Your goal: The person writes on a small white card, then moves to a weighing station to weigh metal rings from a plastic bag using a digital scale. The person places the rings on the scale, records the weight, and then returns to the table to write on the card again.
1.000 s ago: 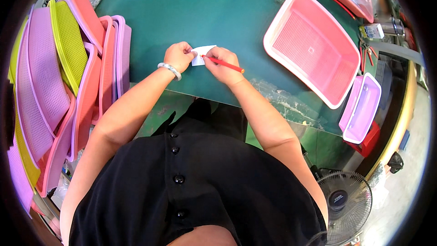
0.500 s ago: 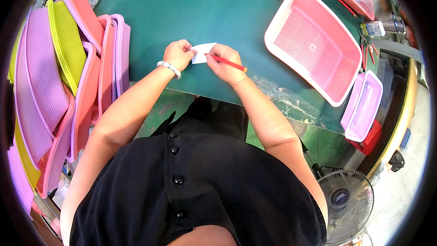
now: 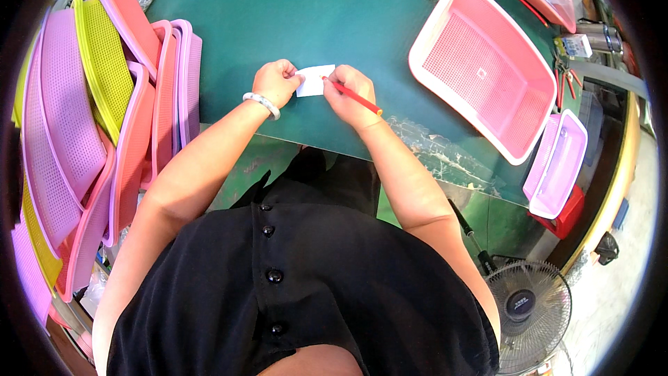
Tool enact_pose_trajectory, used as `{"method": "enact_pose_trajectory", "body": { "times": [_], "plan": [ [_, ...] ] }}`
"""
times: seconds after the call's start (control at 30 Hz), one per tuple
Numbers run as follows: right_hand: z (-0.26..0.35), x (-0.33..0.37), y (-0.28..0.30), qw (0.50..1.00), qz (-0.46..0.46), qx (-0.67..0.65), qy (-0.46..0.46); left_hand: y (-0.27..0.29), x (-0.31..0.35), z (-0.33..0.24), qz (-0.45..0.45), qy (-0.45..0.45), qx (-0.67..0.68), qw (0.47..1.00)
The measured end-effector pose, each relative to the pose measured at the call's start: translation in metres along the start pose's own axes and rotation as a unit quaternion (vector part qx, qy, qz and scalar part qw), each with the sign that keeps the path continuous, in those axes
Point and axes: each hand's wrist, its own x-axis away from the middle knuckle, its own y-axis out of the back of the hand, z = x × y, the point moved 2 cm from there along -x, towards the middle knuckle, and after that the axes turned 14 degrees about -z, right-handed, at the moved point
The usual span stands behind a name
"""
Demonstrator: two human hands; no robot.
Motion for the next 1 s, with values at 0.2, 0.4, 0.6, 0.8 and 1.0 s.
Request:
{"method": "enact_pose_trajectory", "body": {
  "times": [0.2, 0.4, 0.6, 0.8, 1.0],
  "plan": [
    [0.0025, -0.0012, 0.0012, 1.000, 0.004, 0.005, -0.003, 0.0000, 0.0000, -0.0002, -0.004, 0.000, 0.002, 1.000],
    [-0.0025, -0.0013, 0.0020, 0.997, 0.044, 0.037, 0.044, 0.0000, -0.0003, -0.0002, 0.002, -0.001, 0.003, 1.000],
    [0.0015, -0.0014, 0.0012, 0.998, 0.048, -0.011, 0.030, -0.0029, -0.0005, 0.0034, -0.006, -0.005, 0.004, 1.000],
    [-0.0012, -0.0007, 0.0029, 0.999, 0.006, 0.024, 0.025, -0.0009, -0.0003, 0.0013, 0.000, 0.001, 0.000, 1.000],
    [-0.0057, 0.0073, 0.0046, 0.999, 0.028, -0.026, -0.032, -0.0002, -0.0006, 0.0002, -0.001, -0.001, -0.004, 1.000]
  ]
}}
